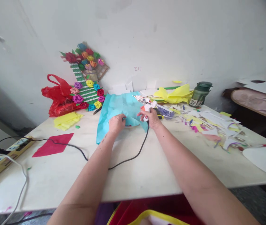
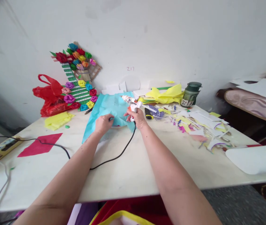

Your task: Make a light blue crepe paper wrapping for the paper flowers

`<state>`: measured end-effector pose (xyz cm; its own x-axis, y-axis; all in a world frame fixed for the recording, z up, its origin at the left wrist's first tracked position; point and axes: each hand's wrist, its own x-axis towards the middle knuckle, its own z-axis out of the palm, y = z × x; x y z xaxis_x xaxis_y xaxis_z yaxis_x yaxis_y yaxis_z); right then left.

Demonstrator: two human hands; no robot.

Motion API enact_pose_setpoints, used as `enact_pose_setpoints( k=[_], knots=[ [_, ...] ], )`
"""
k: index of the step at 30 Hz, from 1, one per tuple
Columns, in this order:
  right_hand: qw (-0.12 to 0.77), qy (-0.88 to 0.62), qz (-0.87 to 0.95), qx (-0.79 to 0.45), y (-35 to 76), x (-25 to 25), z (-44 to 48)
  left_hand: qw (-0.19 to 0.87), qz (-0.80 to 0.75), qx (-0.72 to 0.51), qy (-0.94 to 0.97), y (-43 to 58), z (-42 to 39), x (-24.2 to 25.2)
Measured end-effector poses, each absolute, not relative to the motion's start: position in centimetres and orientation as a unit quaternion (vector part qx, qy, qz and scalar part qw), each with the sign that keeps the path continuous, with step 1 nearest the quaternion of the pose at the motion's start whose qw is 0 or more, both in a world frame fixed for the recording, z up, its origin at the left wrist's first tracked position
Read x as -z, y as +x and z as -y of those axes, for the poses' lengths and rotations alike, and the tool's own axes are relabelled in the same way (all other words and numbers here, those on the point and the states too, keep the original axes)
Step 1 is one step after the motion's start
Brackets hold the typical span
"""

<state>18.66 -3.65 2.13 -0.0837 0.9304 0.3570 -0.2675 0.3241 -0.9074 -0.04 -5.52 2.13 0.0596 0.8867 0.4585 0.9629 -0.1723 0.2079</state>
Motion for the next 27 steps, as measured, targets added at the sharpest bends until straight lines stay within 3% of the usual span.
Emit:
enact_pose_setpoints(
  k=[9, 27],
  knots=[
    [0.437, -0.231, 0.595, -0.634, 18.8, -2.8, 4.7, 0.066, 0.658, 0.272, -0.699, 0.4, 5.4, -2.4],
    [0.484, -0.275, 0.587, -0.587, 20.6, -2.7, 3.9, 0.064, 0.527, 0.146, -0.835, -0.3, 6.0, -1.9]
  ],
)
